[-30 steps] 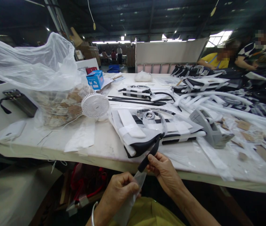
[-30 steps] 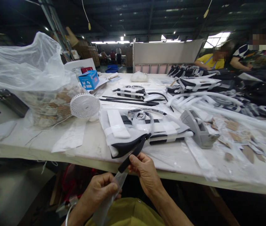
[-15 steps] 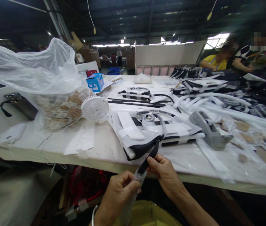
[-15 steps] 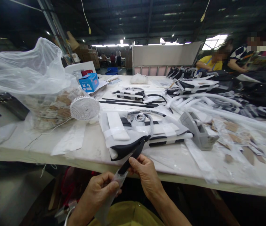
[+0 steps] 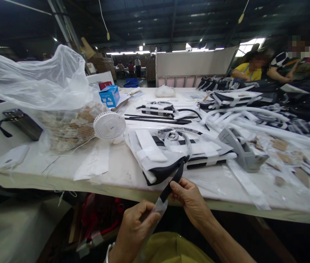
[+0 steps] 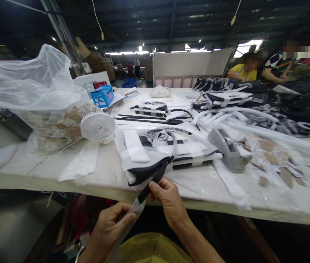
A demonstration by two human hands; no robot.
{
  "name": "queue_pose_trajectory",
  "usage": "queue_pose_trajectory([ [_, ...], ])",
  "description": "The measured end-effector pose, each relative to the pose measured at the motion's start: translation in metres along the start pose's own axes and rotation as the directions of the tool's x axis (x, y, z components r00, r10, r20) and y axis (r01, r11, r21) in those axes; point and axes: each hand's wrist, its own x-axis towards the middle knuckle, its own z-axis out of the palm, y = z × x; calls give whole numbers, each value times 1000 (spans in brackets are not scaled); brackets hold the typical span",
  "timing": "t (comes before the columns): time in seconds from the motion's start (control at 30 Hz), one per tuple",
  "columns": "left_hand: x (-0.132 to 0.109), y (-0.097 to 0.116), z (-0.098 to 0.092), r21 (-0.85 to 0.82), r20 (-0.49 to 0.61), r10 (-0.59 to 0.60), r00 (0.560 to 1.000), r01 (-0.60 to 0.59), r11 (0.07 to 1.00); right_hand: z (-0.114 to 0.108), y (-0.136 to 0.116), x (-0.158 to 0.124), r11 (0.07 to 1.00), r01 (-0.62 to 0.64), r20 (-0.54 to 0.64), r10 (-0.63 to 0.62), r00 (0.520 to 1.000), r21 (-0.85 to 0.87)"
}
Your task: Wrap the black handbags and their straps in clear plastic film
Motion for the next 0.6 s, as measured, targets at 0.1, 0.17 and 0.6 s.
queue_pose_trajectory([
  [0.1,5,-2,2,-228,127,-167,978,192,954,-1,-1,0,1000,7,15,-7,1000,7],
  [0.17,8,-4,3,-392,211,-257,943,323,861,-2,-3,-1,1000,14,20,-14,1000,-11],
  [0.6,28,48,7,38,61,-50,997,47,998,-7,-2,3,996,-12,68,18,998,-93],
])
